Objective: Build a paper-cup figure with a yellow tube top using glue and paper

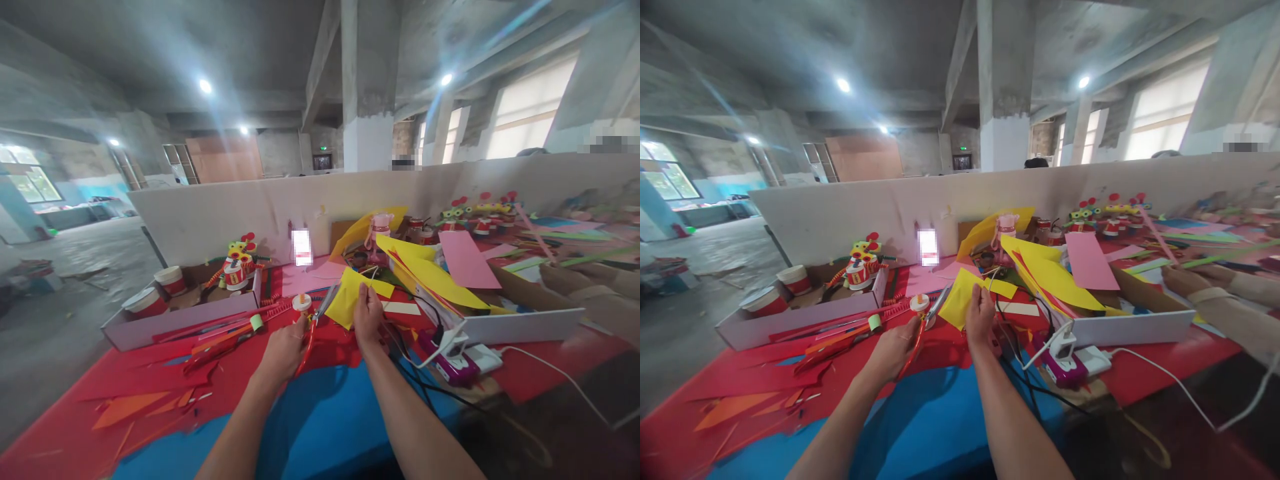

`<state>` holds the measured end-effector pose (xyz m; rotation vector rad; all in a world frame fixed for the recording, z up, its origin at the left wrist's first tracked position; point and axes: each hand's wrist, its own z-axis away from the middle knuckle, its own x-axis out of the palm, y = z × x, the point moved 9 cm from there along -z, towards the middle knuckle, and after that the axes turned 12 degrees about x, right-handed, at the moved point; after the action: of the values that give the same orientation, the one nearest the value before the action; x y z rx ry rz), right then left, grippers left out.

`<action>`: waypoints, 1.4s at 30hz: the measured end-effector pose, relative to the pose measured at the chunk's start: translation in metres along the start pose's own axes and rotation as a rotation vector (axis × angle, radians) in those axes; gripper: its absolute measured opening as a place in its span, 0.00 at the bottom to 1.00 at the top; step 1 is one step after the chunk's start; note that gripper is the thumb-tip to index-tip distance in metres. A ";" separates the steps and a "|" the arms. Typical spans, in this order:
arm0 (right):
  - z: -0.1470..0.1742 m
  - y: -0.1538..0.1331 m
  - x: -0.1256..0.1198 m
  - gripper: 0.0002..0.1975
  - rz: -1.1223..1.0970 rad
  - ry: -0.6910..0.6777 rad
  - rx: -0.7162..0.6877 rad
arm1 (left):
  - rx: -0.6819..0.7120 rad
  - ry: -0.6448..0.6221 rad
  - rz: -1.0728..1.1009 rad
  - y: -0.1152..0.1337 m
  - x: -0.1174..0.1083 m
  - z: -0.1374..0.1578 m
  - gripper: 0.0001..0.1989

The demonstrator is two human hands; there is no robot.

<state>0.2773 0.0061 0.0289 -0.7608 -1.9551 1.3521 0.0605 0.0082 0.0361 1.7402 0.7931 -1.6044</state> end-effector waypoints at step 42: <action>0.004 0.009 -0.002 0.27 -0.044 0.024 0.070 | -0.068 -0.042 0.010 0.007 0.013 -0.005 0.15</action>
<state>0.2766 0.0052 0.0189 -0.6934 -1.8846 1.3715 0.0696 0.0079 0.0241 1.6554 0.8088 -1.5839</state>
